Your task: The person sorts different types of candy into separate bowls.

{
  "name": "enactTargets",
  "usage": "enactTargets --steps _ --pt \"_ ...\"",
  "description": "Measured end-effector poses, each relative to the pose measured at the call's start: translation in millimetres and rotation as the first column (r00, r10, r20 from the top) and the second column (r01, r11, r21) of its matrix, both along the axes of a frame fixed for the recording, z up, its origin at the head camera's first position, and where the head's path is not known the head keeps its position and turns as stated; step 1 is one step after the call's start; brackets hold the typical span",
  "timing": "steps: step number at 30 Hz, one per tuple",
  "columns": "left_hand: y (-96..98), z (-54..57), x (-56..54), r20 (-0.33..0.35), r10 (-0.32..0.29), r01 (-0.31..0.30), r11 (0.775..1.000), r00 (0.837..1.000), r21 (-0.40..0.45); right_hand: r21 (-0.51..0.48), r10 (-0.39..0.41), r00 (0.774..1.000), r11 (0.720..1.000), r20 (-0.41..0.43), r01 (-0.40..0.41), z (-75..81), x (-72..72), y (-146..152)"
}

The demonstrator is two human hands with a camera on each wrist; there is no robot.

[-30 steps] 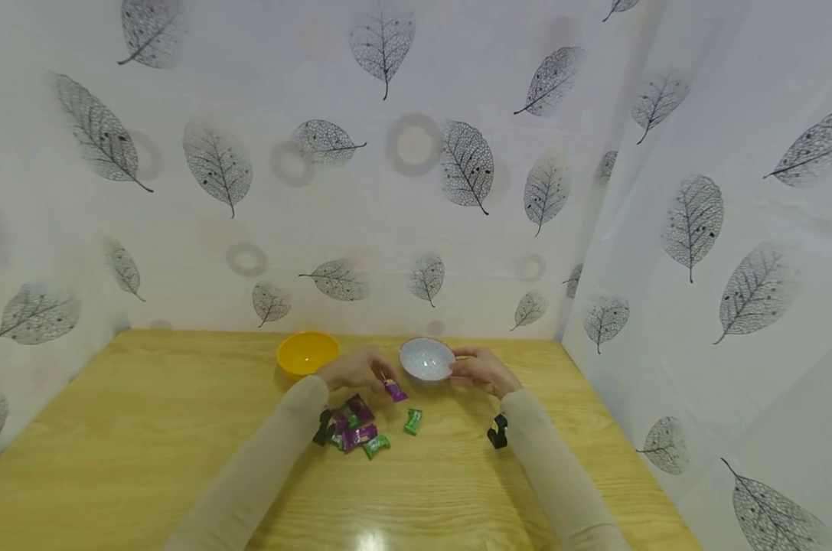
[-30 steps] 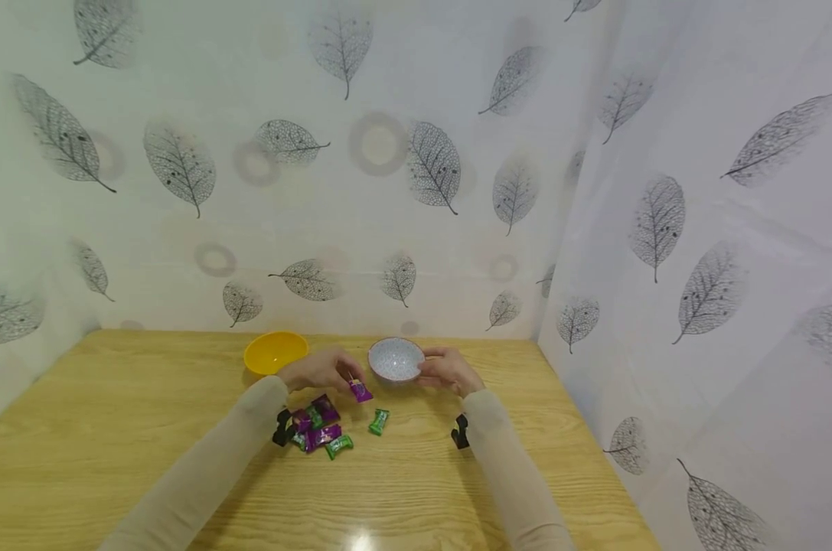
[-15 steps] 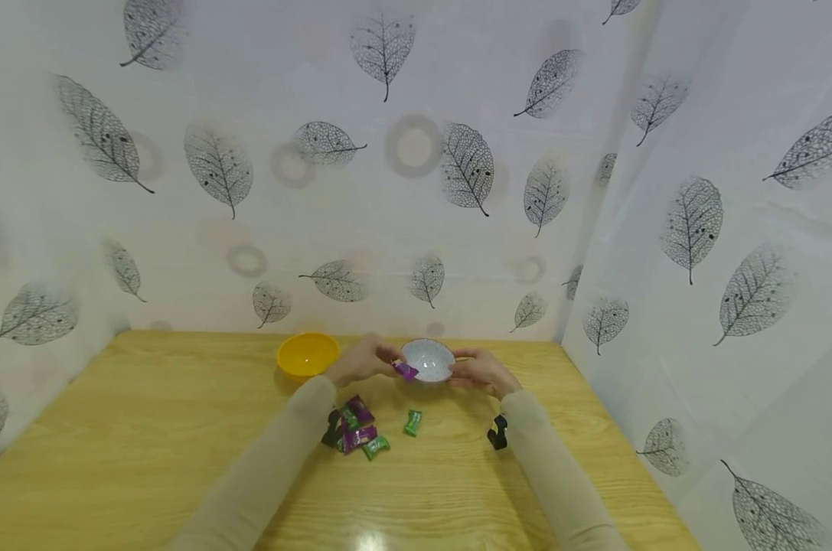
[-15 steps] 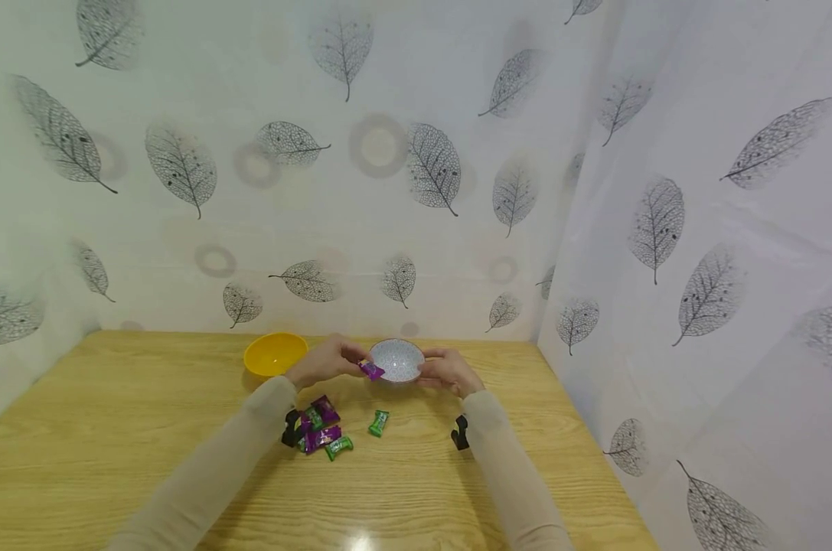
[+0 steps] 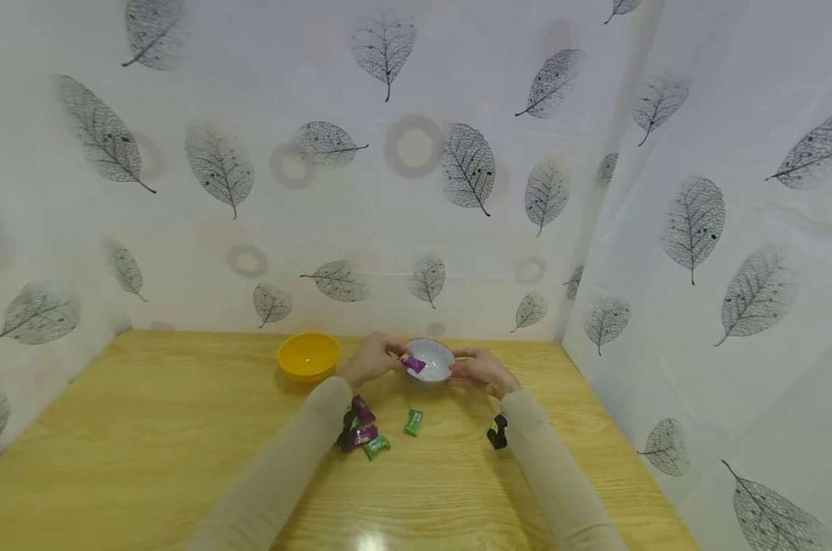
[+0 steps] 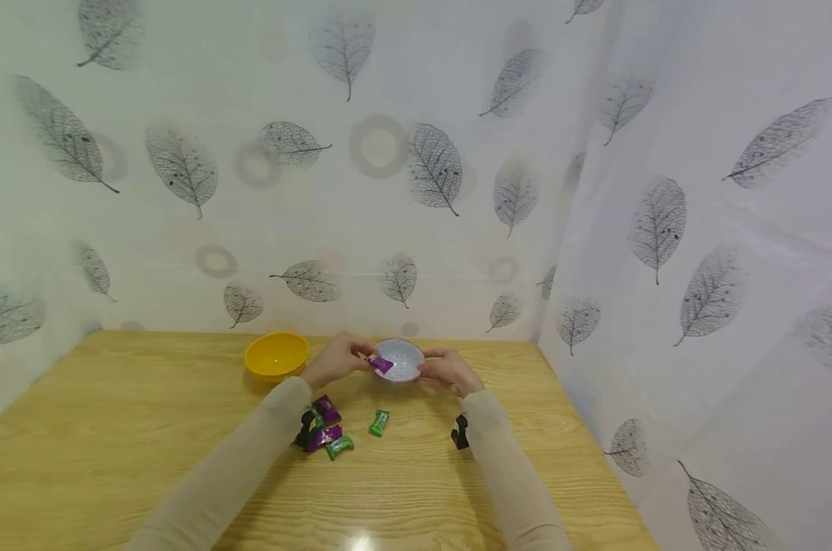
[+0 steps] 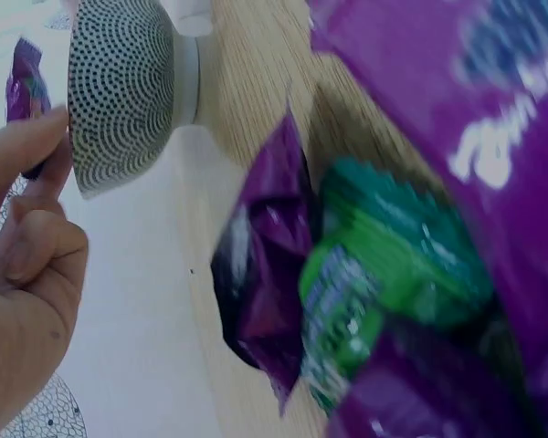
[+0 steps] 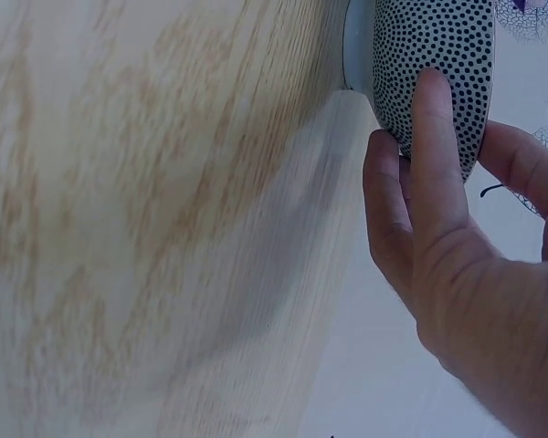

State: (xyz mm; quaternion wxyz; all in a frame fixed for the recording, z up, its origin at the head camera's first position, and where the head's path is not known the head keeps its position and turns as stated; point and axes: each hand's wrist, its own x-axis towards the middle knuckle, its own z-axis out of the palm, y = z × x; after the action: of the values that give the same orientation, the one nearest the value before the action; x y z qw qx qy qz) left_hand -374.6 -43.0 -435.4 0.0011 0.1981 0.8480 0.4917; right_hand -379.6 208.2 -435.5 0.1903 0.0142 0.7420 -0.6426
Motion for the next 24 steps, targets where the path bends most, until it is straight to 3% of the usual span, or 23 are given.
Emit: enactTargets --steps 12,17,24 --pt "17.4 -5.5 -1.9 -0.005 0.125 -0.125 0.990 0.992 0.065 0.014 0.015 1.000 1.000 -0.001 -0.015 3.1 3.0 1.2" --pt "22.3 -6.2 -0.5 0.014 0.118 -0.118 0.991 0.993 0.068 -0.010 0.010 1.000 1.000 -0.003 -0.010 2.2 2.8 0.2" --pt "17.9 -1.3 6.3 0.054 0.062 -0.067 0.994 0.997 0.082 -0.002 0.035 0.999 0.999 -0.009 -0.035 3.4 3.5 1.8"
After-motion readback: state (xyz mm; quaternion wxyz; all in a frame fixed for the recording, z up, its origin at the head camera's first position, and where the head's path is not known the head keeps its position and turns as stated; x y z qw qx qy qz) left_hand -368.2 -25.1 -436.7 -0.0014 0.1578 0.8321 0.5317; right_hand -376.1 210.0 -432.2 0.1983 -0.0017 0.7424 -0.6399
